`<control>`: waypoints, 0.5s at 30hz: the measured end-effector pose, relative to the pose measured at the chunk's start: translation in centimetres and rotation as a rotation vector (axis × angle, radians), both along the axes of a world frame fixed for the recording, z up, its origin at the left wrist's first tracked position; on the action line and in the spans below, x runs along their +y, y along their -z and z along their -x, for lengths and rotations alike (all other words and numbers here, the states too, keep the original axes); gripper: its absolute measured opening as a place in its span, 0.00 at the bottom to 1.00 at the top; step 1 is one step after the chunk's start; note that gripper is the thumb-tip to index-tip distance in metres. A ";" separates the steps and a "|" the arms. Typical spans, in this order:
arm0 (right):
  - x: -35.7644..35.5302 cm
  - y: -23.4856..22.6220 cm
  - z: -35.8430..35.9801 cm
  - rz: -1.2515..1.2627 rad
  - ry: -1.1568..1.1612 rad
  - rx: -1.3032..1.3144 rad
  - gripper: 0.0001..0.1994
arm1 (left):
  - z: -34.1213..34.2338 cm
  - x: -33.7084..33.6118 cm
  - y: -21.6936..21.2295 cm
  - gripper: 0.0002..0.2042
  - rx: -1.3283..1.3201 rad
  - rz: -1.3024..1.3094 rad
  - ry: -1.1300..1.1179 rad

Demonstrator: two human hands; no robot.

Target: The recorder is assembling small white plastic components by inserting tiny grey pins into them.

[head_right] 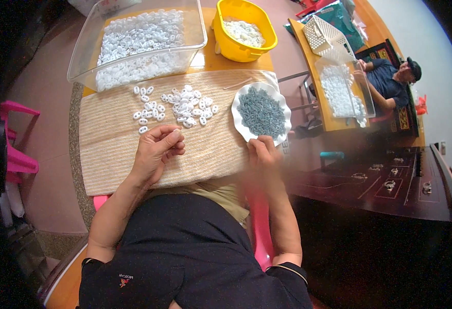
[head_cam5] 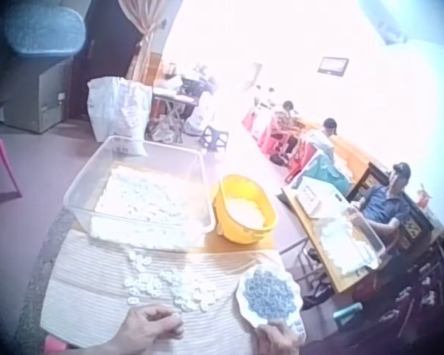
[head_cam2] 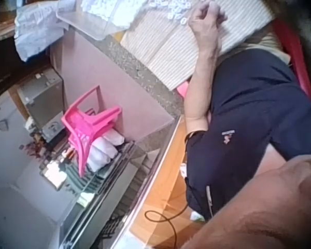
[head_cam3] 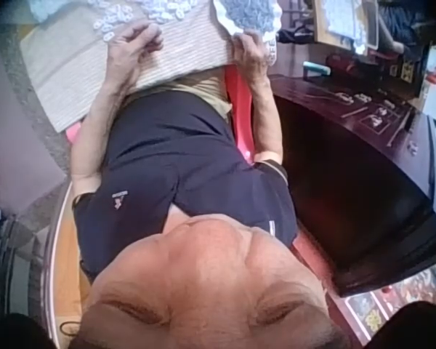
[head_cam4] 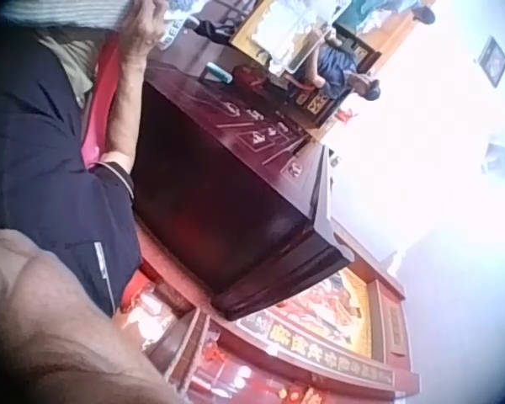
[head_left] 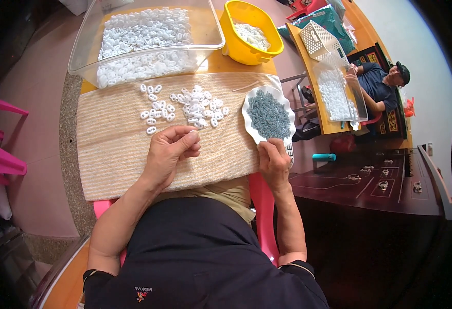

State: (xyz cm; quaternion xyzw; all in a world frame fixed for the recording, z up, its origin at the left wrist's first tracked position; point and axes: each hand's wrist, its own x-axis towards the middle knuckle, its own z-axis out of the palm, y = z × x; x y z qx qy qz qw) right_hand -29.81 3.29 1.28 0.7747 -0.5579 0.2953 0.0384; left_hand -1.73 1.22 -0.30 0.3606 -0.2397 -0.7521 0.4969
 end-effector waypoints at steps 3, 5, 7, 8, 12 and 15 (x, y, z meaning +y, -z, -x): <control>0.0 0.1 0.0 0.001 0.003 -0.078 0.03 | 0.0 0.0 -0.1 0.07 -0.004 0.000 0.008; -0.1 -0.1 0.0 -0.028 0.011 -0.141 0.04 | 0.1 0.0 -0.1 0.07 -0.011 -0.005 0.011; -0.1 -0.4 -0.2 -0.078 0.030 -0.200 0.04 | 0.1 0.0 0.0 0.07 -0.028 -0.002 0.025; -0.1 -0.5 -0.3 -0.127 0.050 -0.258 0.04 | 0.1 0.0 0.0 0.07 -0.029 -0.004 0.023; -0.3 -0.8 -0.2 -0.169 0.058 -0.353 0.03 | 0.2 0.0 0.1 0.07 -0.031 -0.008 0.032; -0.5 -0.9 -0.3 -0.242 0.057 -0.513 0.01 | 0.1 0.0 -0.1 0.07 -0.027 -0.021 0.023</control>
